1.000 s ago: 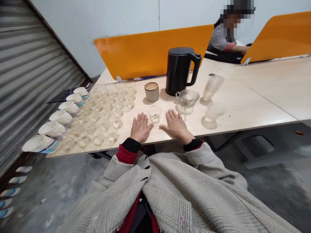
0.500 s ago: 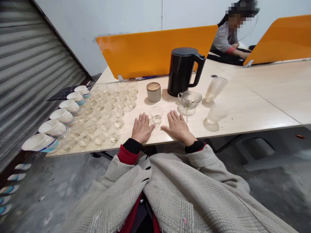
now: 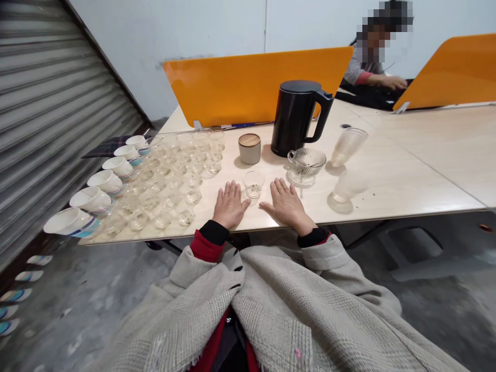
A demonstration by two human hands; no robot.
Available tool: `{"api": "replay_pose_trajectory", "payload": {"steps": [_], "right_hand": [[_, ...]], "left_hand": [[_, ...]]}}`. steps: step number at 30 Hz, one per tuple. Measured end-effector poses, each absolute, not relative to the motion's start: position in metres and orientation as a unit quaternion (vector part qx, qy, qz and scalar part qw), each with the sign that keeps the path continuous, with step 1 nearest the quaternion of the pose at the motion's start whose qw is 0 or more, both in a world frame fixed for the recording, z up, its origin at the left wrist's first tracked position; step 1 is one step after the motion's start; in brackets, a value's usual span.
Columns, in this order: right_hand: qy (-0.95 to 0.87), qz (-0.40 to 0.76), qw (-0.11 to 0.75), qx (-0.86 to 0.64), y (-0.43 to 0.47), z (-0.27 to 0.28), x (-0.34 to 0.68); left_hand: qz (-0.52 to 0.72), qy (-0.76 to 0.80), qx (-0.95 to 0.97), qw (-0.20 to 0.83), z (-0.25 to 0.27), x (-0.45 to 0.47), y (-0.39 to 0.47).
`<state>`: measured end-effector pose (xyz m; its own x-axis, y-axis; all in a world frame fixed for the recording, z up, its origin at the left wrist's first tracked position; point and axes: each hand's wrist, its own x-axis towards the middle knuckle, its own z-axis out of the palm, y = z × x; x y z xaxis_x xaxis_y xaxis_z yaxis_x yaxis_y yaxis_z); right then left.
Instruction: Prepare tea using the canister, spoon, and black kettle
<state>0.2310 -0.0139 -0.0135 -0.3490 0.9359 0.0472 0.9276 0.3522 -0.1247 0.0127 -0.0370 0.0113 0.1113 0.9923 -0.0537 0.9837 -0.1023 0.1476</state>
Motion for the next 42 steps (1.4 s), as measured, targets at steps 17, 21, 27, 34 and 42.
{"api": "replay_pose_trajectory", "payload": {"steps": [17,21,27,34,42], "right_hand": [[-0.700,0.287,0.422,-0.500,0.020,-0.002,0.181],[-0.708,0.284,0.436,-0.478,0.026,0.014,0.158],[-0.741,0.287,0.414,-0.444,0.058,0.020,0.099],[-0.769,0.266,0.379,-0.440,0.074,0.011,0.065],[-0.806,0.219,0.341,-0.432,0.067,0.015,0.056]], "left_hand": [[0.172,0.588,0.789,-0.042,-0.024,0.008,-0.089],[0.201,0.571,0.795,-0.041,-0.020,0.005,-0.091],[0.219,0.554,0.803,-0.031,-0.016,0.004,-0.090],[0.234,0.551,0.801,-0.026,-0.019,0.003,-0.090],[0.240,0.550,0.800,-0.027,-0.020,0.004,-0.090]]}}
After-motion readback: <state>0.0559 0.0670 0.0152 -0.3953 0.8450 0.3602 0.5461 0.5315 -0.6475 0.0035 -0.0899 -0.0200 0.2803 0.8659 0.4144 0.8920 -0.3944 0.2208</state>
